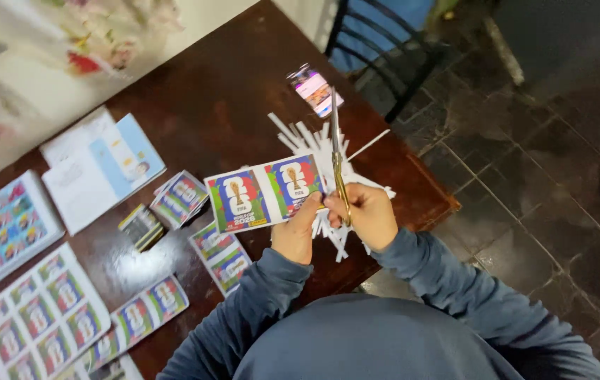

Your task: Cutting out printed World Cup 2026 stickers from a sheet using scissors.

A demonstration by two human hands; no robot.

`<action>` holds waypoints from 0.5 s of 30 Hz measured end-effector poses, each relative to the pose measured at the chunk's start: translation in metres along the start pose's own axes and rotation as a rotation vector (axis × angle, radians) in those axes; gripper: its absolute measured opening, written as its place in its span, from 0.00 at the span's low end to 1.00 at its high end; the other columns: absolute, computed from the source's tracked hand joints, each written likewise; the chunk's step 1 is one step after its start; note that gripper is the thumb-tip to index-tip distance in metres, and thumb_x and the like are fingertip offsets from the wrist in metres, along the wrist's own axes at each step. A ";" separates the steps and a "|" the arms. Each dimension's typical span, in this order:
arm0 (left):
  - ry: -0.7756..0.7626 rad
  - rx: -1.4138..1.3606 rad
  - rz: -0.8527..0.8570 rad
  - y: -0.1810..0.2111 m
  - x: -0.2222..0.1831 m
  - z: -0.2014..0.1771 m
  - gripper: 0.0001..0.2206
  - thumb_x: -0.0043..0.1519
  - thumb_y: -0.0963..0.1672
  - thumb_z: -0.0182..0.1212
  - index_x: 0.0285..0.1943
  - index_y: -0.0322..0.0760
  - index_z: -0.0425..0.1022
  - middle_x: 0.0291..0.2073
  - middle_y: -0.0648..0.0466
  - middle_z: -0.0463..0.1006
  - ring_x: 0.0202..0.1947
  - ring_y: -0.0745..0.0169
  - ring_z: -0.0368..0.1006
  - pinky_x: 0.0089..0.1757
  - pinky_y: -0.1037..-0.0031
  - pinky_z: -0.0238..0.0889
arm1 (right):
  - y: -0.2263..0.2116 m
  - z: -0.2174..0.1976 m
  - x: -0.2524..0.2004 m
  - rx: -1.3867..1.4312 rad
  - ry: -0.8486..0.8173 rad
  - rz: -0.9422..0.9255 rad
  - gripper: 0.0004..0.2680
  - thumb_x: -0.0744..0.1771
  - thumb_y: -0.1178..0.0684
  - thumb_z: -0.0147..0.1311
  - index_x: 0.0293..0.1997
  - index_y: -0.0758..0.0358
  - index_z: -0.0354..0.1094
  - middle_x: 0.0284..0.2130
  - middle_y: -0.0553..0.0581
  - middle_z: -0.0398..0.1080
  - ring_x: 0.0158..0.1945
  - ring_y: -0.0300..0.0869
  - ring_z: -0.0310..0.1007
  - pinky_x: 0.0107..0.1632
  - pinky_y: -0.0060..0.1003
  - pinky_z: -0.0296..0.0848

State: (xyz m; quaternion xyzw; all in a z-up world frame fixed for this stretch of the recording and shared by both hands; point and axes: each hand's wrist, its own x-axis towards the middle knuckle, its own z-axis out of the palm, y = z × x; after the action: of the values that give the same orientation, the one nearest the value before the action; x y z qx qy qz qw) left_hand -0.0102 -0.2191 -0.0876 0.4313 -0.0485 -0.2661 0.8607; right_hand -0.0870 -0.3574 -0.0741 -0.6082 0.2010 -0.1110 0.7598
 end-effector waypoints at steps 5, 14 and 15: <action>0.110 0.045 0.094 0.048 -0.023 -0.022 0.13 0.66 0.37 0.61 0.59 0.28 0.72 0.48 0.50 0.78 0.46 0.61 0.74 0.49 0.67 0.68 | 0.010 0.030 0.012 -0.030 -0.151 -0.011 0.05 0.67 0.57 0.60 0.35 0.69 0.72 0.23 0.54 0.74 0.24 0.34 0.72 0.30 0.29 0.71; 0.241 0.343 0.501 0.173 -0.098 -0.102 0.20 0.62 0.35 0.60 0.63 0.32 0.65 0.51 0.49 0.79 0.48 0.65 0.78 0.50 0.71 0.73 | -0.023 0.087 0.026 -0.227 -0.293 -0.052 0.05 0.66 0.58 0.61 0.35 0.69 0.70 0.23 0.54 0.72 0.25 0.35 0.73 0.30 0.30 0.74; 0.204 0.449 0.635 0.188 -0.106 -0.103 0.28 0.59 0.35 0.60 0.68 0.39 0.57 0.51 0.53 0.78 0.49 0.69 0.79 0.49 0.76 0.73 | -0.027 0.096 0.027 -0.234 -0.327 -0.066 0.05 0.66 0.58 0.61 0.36 0.69 0.70 0.24 0.53 0.72 0.25 0.35 0.73 0.31 0.30 0.74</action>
State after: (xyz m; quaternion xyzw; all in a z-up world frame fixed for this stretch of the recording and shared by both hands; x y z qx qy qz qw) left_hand 0.0099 -0.0013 0.0081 0.5964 -0.1503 0.0745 0.7849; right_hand -0.0189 -0.2908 -0.0354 -0.7086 0.0663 -0.0115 0.7024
